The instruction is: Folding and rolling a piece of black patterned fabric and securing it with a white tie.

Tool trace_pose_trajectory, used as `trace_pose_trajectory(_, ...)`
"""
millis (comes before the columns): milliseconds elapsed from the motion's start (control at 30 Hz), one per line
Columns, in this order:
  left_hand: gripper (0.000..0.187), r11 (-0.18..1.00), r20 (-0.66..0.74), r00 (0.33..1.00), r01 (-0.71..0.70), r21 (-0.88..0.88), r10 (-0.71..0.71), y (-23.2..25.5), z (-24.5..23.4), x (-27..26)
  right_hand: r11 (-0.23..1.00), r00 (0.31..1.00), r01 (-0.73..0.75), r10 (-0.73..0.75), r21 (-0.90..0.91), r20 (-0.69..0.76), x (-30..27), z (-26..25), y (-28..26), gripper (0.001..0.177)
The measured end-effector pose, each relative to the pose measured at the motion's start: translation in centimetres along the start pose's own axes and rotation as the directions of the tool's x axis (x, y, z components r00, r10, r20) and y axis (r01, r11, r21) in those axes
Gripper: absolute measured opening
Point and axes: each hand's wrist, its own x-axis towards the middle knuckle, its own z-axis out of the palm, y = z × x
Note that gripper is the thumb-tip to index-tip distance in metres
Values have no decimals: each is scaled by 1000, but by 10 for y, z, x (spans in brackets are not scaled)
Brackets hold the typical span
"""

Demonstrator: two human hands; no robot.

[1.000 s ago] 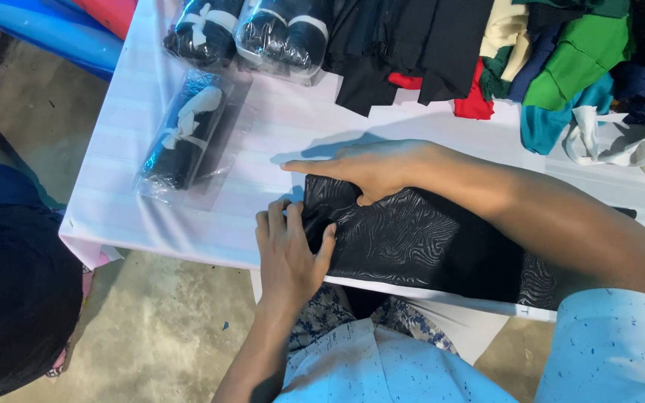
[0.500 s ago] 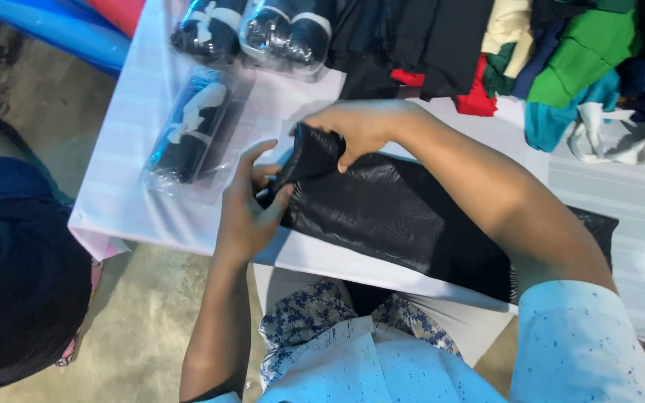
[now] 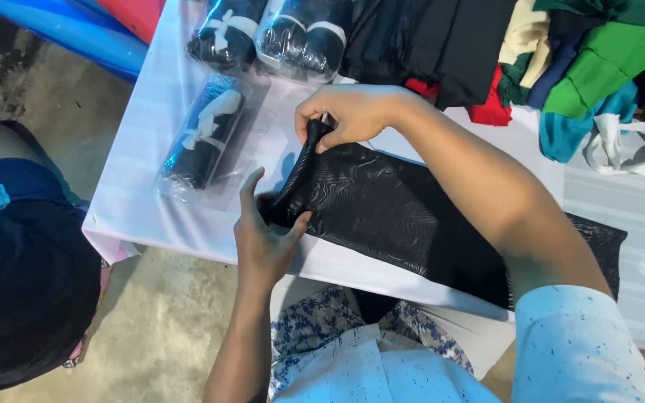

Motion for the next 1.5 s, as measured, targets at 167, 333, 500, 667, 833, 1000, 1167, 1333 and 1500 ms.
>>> trace_pose_trajectory(167, 76, 972, -159, 960, -236, -13, 231, 2, 21, -30, 999, 997, 34, -36, -33, -75, -34, -4, -8, 15)
trace_pose_trajectory(333, 51, 812, -156, 798, -582, 45, 581, 7, 42, -47, 982, 991, -97, 80, -161, -109, -88, -3, -28, 24)
trace_pose_trajectory(500, 37, 789, 7, 791, -611, 68, 612, 10, 60, -56, 967, 957, -65, -10, -246, -290, -133, 16, -28, 24)
trace_pose_trajectory(667, 30, 697, 31, 700, -713, 75, 713, 14, 71, -57, 945, 940, -212, 126, -251, -317, -158, 37, -14, 24)
trace_pose_trajectory(833, 22, 688, 91, 689, -724, 40, 719, 18, 77, -58, 954, 917, -292, 262, -60, -302, -169, 46, -5, 25)
trace_pose_trajectory(1000, 18, 704, 152, 701, -708, 42, 696, 19, 77, -60, 897, 860, -367, 428, 248, -276, -159, 52, 15, 39)
trace_pose_trajectory(1167, 15, 736, 252, 711, -677, -6, 656, 19, 72, -57, 841, 774, -534, 527, 83, -351, -122, 60, 1, 37)
trace_pose_trajectory(1333, 23, 631, 297, 604, -776, 4, 740, 4, 74, -55, 894, 810, -447, 416, 24, -414, -107, 71, 22, 29)
trace_pose_trajectory(1500, 33, 593, 391, 536, -805, -32, 749, -2, 72, -54, 964, 878, -260, 210, -62, -431, -115, 72, 37, 35)
